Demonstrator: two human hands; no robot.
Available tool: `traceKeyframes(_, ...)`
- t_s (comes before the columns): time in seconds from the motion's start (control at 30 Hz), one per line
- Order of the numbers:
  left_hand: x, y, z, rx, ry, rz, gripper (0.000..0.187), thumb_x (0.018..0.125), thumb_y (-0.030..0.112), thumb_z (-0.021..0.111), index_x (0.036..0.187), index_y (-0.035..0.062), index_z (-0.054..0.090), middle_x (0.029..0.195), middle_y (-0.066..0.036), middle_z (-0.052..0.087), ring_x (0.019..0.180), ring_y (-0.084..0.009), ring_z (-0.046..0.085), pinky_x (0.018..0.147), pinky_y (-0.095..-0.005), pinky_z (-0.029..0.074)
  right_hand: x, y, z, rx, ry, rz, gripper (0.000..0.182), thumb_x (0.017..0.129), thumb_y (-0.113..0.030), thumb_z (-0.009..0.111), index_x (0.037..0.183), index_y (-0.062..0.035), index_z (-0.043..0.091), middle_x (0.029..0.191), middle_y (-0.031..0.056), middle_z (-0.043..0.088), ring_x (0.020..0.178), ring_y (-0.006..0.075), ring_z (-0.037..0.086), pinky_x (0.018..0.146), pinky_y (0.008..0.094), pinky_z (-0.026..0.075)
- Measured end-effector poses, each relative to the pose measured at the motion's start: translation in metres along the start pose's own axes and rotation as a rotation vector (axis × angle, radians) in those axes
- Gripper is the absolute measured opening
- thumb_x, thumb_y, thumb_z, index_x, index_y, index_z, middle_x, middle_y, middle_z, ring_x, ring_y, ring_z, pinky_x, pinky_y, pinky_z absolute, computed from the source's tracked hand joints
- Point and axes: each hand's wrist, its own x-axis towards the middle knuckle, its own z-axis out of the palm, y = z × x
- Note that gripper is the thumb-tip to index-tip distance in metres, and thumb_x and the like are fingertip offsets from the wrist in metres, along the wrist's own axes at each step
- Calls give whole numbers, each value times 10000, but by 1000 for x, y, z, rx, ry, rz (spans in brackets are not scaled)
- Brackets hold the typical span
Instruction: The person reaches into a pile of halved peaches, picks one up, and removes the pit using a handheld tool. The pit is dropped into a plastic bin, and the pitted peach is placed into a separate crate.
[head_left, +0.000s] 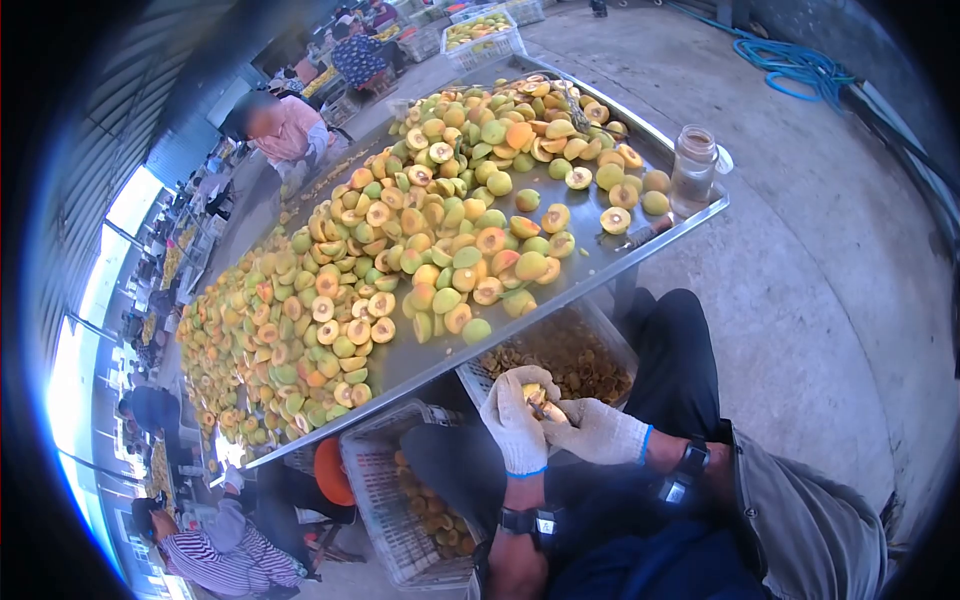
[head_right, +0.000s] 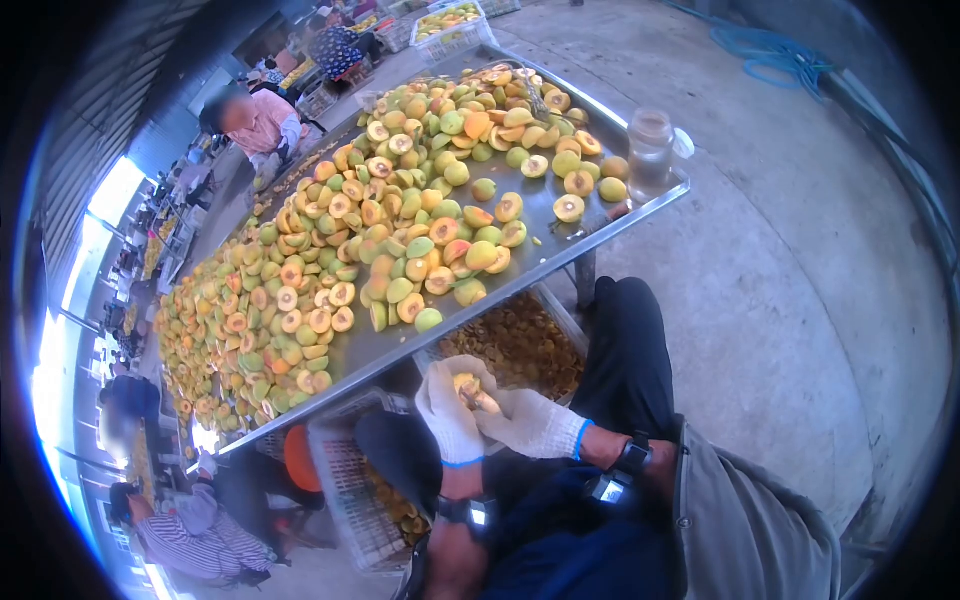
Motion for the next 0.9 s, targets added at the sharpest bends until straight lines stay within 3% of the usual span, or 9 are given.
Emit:
traceKeyframes(0.03, 2, -1, -2, 20, -50, 44, 477, 1112, 321, 465, 906, -45, 691, 768, -103, 669, 659, -162, 609, 615, -284, 483, -2, -7, -3, 1, 2, 0, 452, 1026, -440, 601, 1096, -8, 717, 833, 143, 736, 753, 257, 730, 704, 388, 562)
traceKeyframes(0.1, 5, -3, -5, 10, -75, 30, 495, 1114, 332, 464, 894, -48, 694, 773, -111, 677, 648, -169, 617, 604, -288, 489, -6, -28, -13, 36, -156, 292, 350, 1048, -393, 604, 964, -70, 708, 666, -22, 614, 619, 83, 591, 574, 264, 467)
traceKeyframes(0.2, 7, -5, -7, 46, -100, 6, 573, 1108, 406, 436, 864, -43, 697, 751, -119, 682, 624, -174, 623, 592, -290, 489, -11, -40, -15, 113, -183, 322, 387, 1046, -429, 599, 881, -91, 690, 604, -46, 544, 526, 58, 521, 488, 239, 400)
traceKeyframes(0.33, 8, -4, -6, 80, -113, -16, 655, 1100, 487, 407, 852, -43, 700, 711, -121, 677, 617, -176, 628, 585, -287, 484, -10, -30, -11, 153, -189, 350, 413, 1037, -454, 606, 856, -92, 691, 594, -48, 538, 492, 67, 507, 456, 249, 392)
traceKeyframes(0.43, 9, -5, -7, 108, -120, -17, 658, 1097, 490, 409, 856, -46, 704, 697, -122, 673, 616, -179, 631, 579, -291, 487, -6, -20, -6, 0, -55, 121, 422, 1033, -467, 608, 873, -88, 700, 592, -36, 549, 474, 79, 512, 448, 260, 399)
traceKeyframes(0.53, 10, -1, -9, 147, -181, 14, 647, 1094, 480, 419, 853, -45, 710, 696, -124, 673, 613, -179, 630, 582, -290, 490, -10, -33, -14, 186, -230, 374, 419, 1036, -461, 602, 921, -74, 714, 615, -14, 583, 499, 95, 540, 484, 274, 421)
traceKeyframes(0.73, 7, -3, -9, 123, -134, -23, 592, 1093, 427, 454, 840, -39, 718, 701, -118, 677, 617, -169, 630, 585, -276, 485, -5, -16, -4, -83, 0, -33, 432, 1028, -499, 600, 871, -104, 677, 593, -44, 526, 482, 85, 520, 453, 259, 408)
traceKeyframes(0.8, 6, -5, -13, 153, -160, -4, 562, 1106, 383, 458, 856, -47, 721, 754, -115, 696, 636, -168, 641, 602, -288, 500, -9, -30, -14, 79, -211, 346, 435, 1023, -511, 599, 825, -126, 638, 596, -57, 503, 478, 73, 505, 433, 247, 396)
traceKeyframes(0.9, 7, -4, -18, 190, -212, 12, 525, 1116, 338, 471, 875, -55, 723, 819, -108, 719, 680, -164, 656, 639, -302, 519, -8, -32, -17, 113, -267, 374, 399, 1024, -498, 602, 837, -145, 620, 609, -67, 498, 469, 55, 472, 424, 233, 372)
